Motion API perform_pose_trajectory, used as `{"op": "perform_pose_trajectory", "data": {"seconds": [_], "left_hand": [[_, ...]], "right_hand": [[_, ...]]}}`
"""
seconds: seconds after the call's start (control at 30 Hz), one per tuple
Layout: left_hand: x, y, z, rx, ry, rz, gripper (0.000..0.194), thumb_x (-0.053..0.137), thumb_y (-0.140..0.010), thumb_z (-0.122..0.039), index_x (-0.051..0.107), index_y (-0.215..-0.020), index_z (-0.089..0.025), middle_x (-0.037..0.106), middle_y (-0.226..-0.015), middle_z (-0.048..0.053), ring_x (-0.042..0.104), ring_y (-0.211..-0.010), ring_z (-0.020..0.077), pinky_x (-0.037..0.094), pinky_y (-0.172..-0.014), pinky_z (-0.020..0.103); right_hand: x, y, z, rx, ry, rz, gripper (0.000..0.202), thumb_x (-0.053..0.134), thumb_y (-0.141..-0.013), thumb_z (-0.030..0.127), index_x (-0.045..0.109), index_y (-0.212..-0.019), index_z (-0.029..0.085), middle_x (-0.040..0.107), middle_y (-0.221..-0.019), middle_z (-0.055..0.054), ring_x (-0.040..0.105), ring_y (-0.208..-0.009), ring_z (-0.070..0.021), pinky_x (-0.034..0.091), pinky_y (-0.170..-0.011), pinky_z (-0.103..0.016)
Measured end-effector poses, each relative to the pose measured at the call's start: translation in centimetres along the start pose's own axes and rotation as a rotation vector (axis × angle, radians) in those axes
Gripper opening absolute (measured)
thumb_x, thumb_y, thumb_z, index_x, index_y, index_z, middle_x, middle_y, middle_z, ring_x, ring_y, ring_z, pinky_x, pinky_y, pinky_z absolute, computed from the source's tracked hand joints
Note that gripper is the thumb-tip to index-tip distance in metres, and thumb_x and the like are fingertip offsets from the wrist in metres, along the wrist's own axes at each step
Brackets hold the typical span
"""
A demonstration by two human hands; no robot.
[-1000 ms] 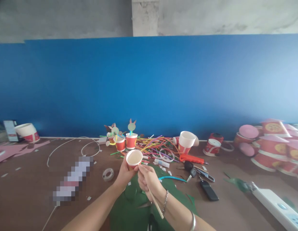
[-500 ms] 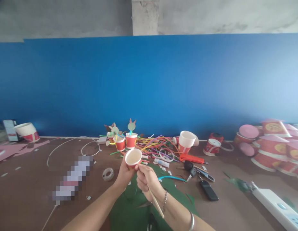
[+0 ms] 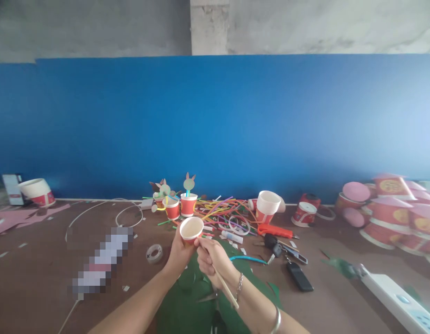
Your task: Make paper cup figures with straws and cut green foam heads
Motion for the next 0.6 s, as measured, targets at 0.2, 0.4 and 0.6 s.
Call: {"op": "perform_pose_trajectory", "data": {"seconds": [0.2, 0.4, 0.6], "left_hand": [[-1.2, -0.6, 0.7, -0.067, -0.06, -0.217, 0.048, 0.067, -0.062, -0.017, 0.052, -0.108, -0.017, 0.062, -0.099, 0.007, 0.06, -0.091, 0.0207, 0.045, -0.086, 0.036], [-1.1, -0.5, 1.0, -0.1, 0.049, -0.18, 0.058, 0.074, -0.061, -0.026, 0.049, -0.113, -0.017, 0.062, -0.109, 0.01, 0.06, -0.099, 0.0224, 0.044, -0.092, 0.039], [-0.7, -0.3, 0.5, -0.13, 0.139, -0.123, 0.06, 0.076, -0.06, -0.028, 0.05, -0.112, -0.018, 0.063, -0.109, 0.009, 0.061, -0.1, 0.0225, 0.046, -0.09, 0.036]], "right_hand": [[-1.7, 1.2, 3.1, 0.1, 0.682, 0.106, 0.022, 0.046, -0.081, 0.035, 0.054, -0.07, 0.018, 0.051, -0.037, 0.004, 0.032, -0.024, -0.0056, 0.017, -0.029, -0.018], [-5.0, 1.5, 6.6, 0.004, 1.398, -0.097, 0.025, 0.046, -0.08, 0.022, 0.056, -0.057, 0.016, 0.067, -0.06, -0.007, 0.059, -0.046, -0.0143, 0.036, -0.045, -0.022], [-6.2, 0.9, 6.1, 0.055, 1.872, -0.319, 0.021, 0.048, -0.077, 0.013, 0.066, -0.089, 0.011, 0.067, -0.094, -0.019, 0.064, -0.088, -0.0303, 0.042, -0.067, -0.033]]}}
Point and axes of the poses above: each hand's wrist, its own y-axis away from the middle knuckle, its own x-axis out of the palm, z = x × y, the point moved 2 cm from there along -y, towards the middle knuckle
